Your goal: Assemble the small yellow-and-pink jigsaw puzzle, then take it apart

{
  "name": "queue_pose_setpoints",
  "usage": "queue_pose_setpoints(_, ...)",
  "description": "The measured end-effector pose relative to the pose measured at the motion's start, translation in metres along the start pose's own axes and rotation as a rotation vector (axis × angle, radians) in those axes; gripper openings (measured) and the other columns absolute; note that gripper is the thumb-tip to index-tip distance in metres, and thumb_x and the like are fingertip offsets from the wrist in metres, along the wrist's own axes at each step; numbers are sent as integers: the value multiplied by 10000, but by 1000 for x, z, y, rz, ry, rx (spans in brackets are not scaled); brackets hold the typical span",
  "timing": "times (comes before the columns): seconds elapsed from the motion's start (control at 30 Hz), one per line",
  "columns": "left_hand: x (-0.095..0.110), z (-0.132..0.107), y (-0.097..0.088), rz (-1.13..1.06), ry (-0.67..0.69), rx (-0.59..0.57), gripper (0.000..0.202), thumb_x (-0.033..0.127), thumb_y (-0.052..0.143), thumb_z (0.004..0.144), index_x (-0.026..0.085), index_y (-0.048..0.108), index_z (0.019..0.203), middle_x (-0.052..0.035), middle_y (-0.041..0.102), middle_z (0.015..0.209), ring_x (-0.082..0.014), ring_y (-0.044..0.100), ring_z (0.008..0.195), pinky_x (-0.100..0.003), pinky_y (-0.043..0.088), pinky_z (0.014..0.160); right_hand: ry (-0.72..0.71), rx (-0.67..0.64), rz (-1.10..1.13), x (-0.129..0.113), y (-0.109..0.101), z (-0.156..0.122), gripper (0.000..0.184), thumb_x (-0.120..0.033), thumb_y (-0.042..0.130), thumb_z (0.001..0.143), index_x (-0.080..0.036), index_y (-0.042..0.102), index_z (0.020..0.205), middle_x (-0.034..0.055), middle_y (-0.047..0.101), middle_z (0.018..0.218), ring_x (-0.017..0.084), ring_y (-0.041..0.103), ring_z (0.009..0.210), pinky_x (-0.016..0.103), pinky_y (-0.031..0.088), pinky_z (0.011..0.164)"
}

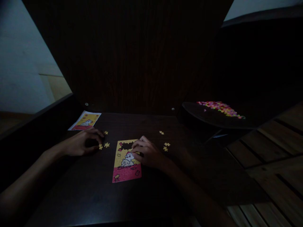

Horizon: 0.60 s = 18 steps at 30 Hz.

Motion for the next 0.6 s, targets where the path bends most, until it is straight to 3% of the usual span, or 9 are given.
queue_pose_setpoints(0.33,3,0,1,7,11,-38,226,345,609,805,236,745,949,-69,655,1192,-263,597,1122,-442,477,1001,-19,-23,-42,-3,1,-2,145,-219,617,918,-212,758,947,60,734,1018,212,584,926,396,513,831)
queue_pose_setpoints(0.6,6,0,-1,-28,2,-35,182,355,622,798,237,740,870,-62,654,1194,-264,596,1125,-427,484,991,-49,-2,-59,-6,-1,-1,147,-200,627,906,-211,751,984,65,731,1043,229,575,949,403,514,829)
Point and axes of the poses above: each hand's wrist, its own z-axis towards the middle knuckle, its own y-axis out of the palm, x = y × z, the point moved 6 cm from there along z, towards the middle knuckle
